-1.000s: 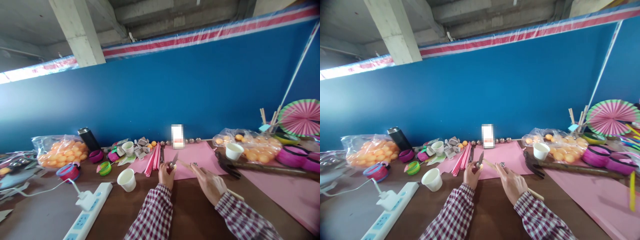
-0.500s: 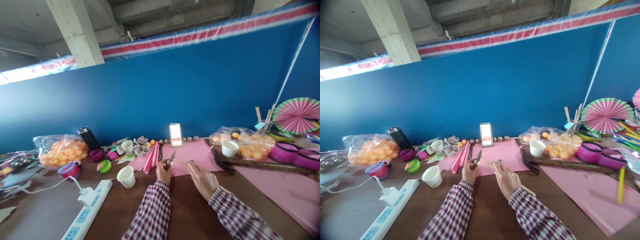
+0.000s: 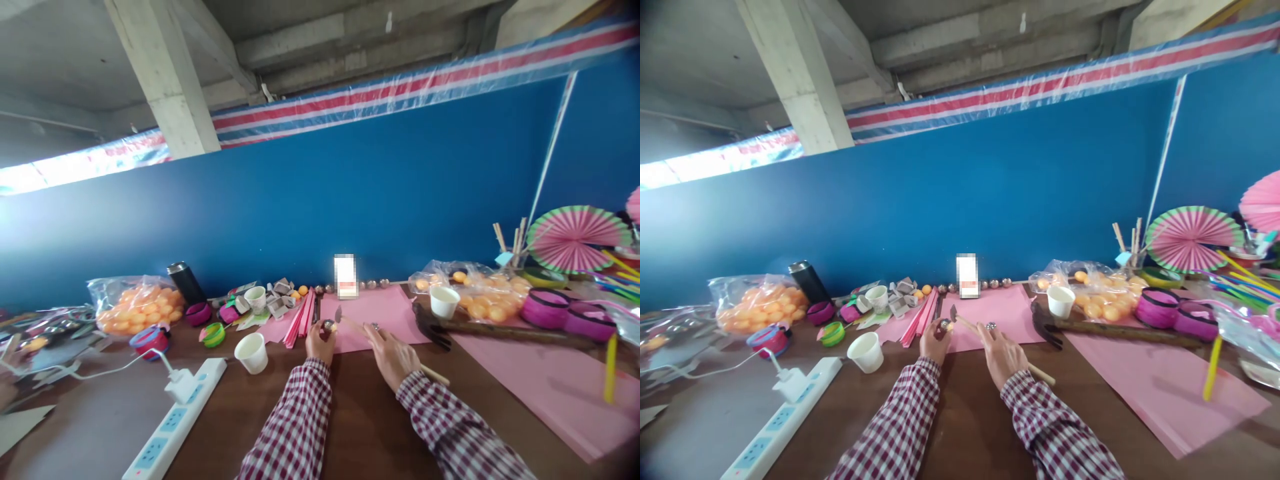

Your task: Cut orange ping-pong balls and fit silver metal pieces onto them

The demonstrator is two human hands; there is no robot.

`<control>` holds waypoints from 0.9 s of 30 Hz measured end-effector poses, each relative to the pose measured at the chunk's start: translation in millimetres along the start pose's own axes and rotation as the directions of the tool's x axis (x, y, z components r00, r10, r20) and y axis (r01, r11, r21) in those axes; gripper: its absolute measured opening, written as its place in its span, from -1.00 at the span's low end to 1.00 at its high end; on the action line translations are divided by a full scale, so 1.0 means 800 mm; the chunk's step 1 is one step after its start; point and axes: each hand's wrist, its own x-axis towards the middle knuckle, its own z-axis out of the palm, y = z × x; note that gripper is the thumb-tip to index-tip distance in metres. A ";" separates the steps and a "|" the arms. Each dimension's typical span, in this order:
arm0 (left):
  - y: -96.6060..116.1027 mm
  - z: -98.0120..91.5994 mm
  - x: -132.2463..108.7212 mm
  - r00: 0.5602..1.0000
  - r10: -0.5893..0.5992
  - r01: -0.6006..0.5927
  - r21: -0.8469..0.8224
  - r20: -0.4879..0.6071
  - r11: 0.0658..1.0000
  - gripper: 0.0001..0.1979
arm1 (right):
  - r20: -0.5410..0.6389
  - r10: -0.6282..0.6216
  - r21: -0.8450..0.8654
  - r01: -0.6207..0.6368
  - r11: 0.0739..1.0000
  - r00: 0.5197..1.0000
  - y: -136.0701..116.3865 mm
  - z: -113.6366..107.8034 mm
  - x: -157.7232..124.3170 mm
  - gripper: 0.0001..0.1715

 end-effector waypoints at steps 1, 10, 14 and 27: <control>0.001 0.000 0.000 1.000 0.002 -0.002 0.002 -0.015 1.000 -0.67 | -0.013 0.015 -0.003 -0.015 1.000 1.000 0.004 0.001 0.001 -0.60; 0.011 0.001 -0.008 0.999 -0.040 0.037 -0.125 -0.021 0.991 -0.66 | -0.030 0.098 -0.002 -0.098 0.995 0.995 0.031 0.007 0.008 -0.58; 0.019 0.003 -0.001 0.991 -0.131 0.116 -0.355 -0.020 0.928 -0.53 | -0.073 0.035 0.015 -0.034 0.999 0.997 0.023 0.002 0.007 -0.59; 0.018 0.014 -0.003 0.854 -0.342 0.513 -0.743 0.392 0.430 -0.74 | -0.161 -0.004 0.071 0.016 0.997 0.987 0.017 0.009 0.008 -0.59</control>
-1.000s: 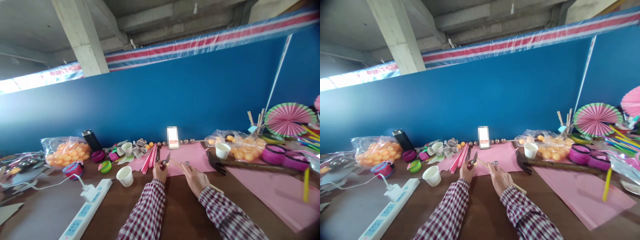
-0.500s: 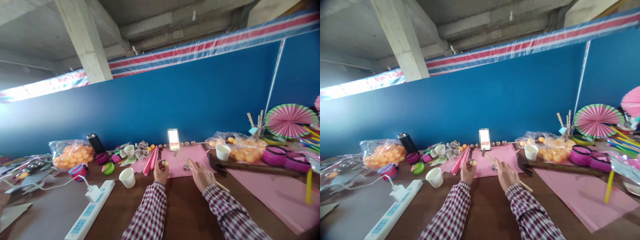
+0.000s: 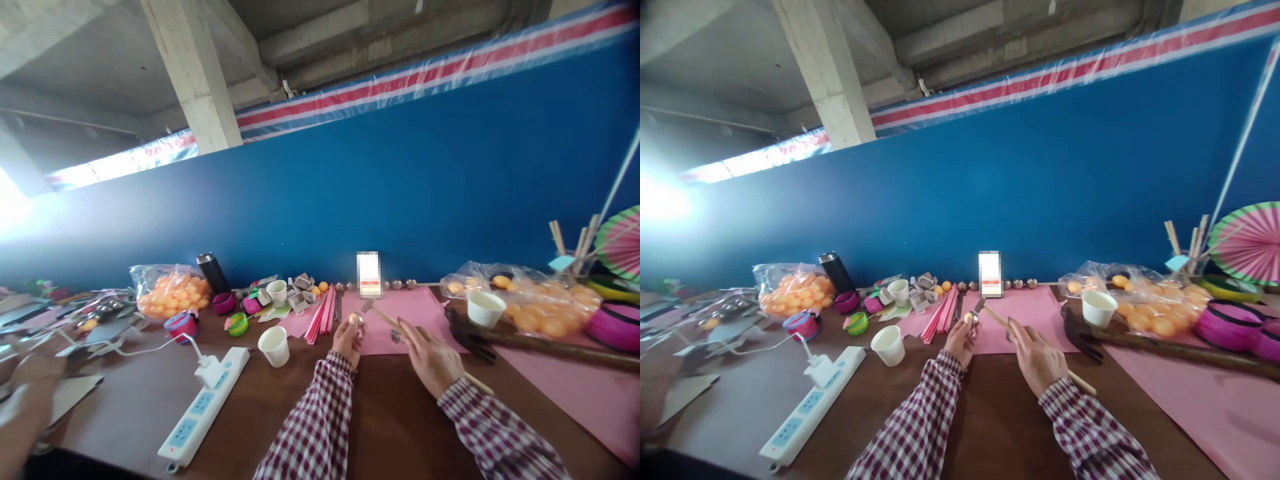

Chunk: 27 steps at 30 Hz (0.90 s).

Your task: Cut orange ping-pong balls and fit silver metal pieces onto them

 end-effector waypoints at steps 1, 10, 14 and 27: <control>0.000 -0.001 -0.001 1.000 -0.016 0.016 -0.005 0.012 1.000 -0.74 | -0.004 0.003 -0.005 -0.003 1.000 1.000 0.000 0.001 0.000 -0.59; 0.003 0.004 -0.001 0.994 -0.060 0.071 -0.128 0.087 0.989 -0.69 | -0.065 0.019 -0.041 -0.022 0.999 0.998 0.008 0.009 -0.001 -0.59; 0.004 0.002 0.002 0.994 -0.093 0.102 -0.179 0.057 0.979 -0.74 | -0.036 0.015 -0.054 -0.017 0.998 0.999 0.010 0.010 -0.002 -0.56; -0.004 0.000 0.009 0.998 -0.004 0.012 -0.128 0.064 0.992 -0.65 | 0.075 -0.062 -0.104 0.069 0.992 0.995 -0.001 -0.007 -0.002 -0.49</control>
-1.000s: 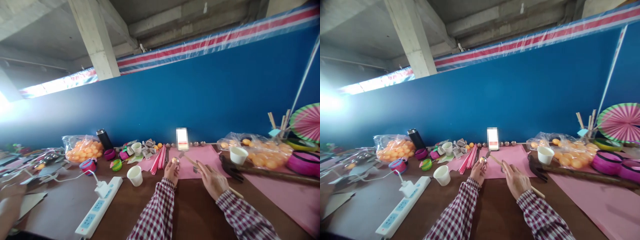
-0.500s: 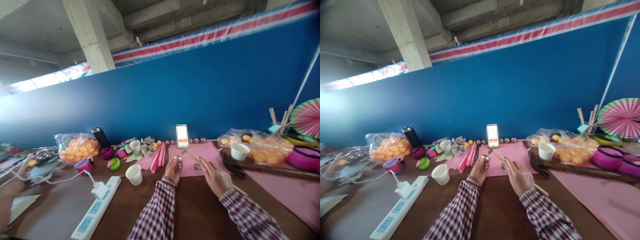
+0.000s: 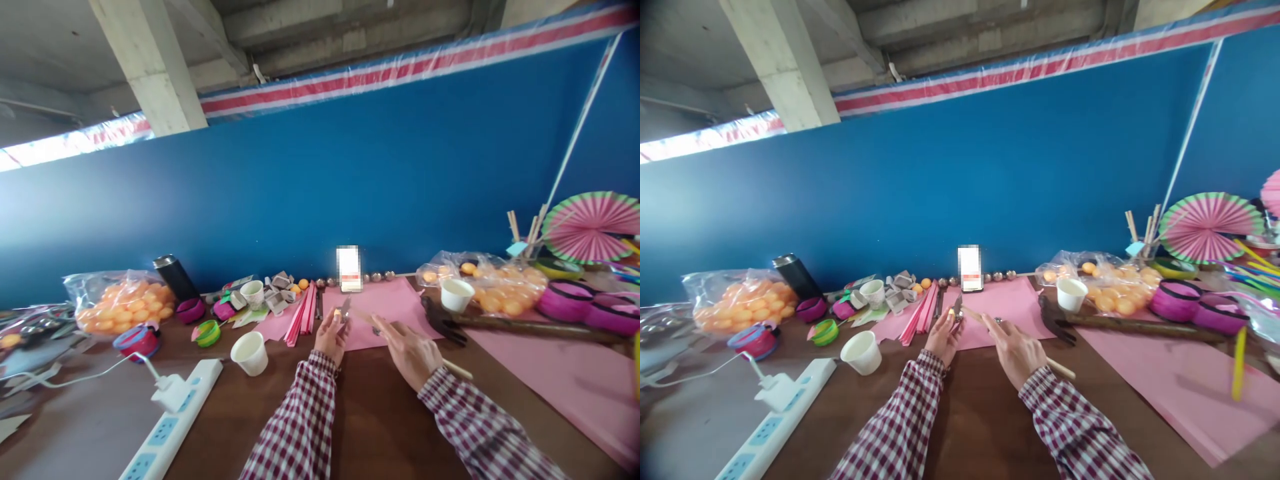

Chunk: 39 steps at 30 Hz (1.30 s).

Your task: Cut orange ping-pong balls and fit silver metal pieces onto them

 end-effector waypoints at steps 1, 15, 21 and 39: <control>0.000 0.000 0.001 1.000 0.001 -0.001 0.000 -0.001 1.000 -0.66 | -0.002 0.019 0.003 -0.019 1.000 1.000 0.000 -0.001 0.000 -0.48; 0.005 0.000 0.001 0.998 -0.064 0.064 0.006 0.025 0.998 -0.76 | -0.047 0.059 0.010 -0.059 0.998 0.997 -0.003 -0.002 0.001 -0.46; 0.003 0.000 0.004 1.000 -0.016 0.016 -0.039 0.014 0.999 -0.80 | -0.051 0.070 0.021 -0.069 0.997 0.996 -0.003 -0.002 0.000 -0.46; 0.006 0.001 0.000 0.999 -0.032 0.032 -0.075 0.006 0.997 -0.86 | -0.077 0.063 0.000 -0.063 0.998 0.995 -0.005 0.003 -0.002 -0.48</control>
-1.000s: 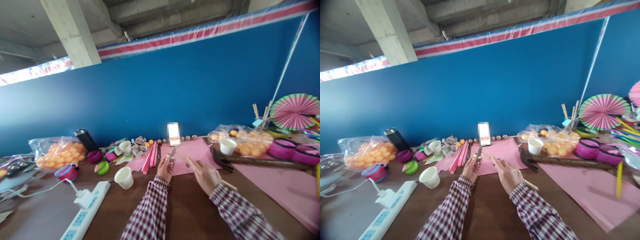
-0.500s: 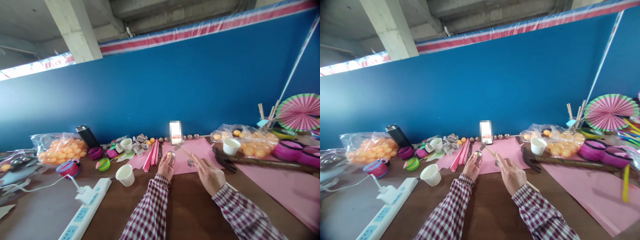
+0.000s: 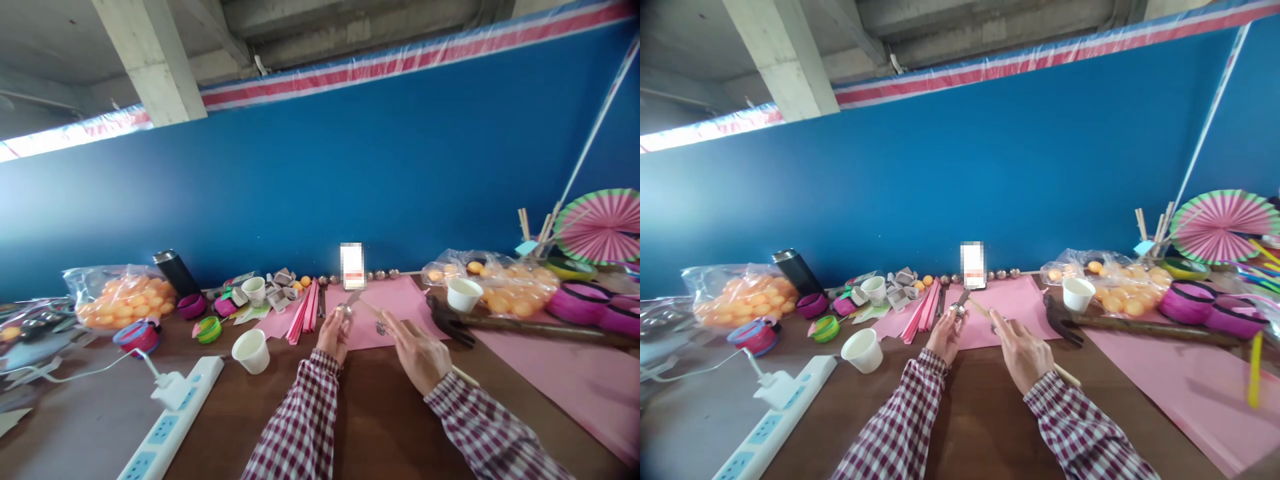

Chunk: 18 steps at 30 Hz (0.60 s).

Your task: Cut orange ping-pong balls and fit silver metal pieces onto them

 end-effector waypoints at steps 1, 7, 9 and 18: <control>0.000 0.001 0.000 1.000 0.002 -0.002 -0.012 -0.001 1.000 -0.86 | -0.007 0.015 0.002 -0.015 1.000 1.000 0.000 0.000 0.000 -0.48; 0.002 0.003 -0.001 1.000 -0.021 0.022 -0.008 0.022 1.000 -0.85 | 0.012 -0.026 0.004 0.026 1.000 1.000 -0.001 -0.001 0.000 -0.49; 0.002 0.004 -0.001 0.999 -0.044 0.044 -0.006 0.011 0.999 -0.84 | -0.002 -0.016 0.007 0.016 1.000 1.000 -0.001 -0.001 0.000 -0.48; -0.001 0.000 0.003 0.998 -0.041 0.039 -0.041 -0.048 0.998 -0.91 | -0.001 -0.022 -0.009 0.022 1.000 1.000 0.003 0.004 0.000 -0.47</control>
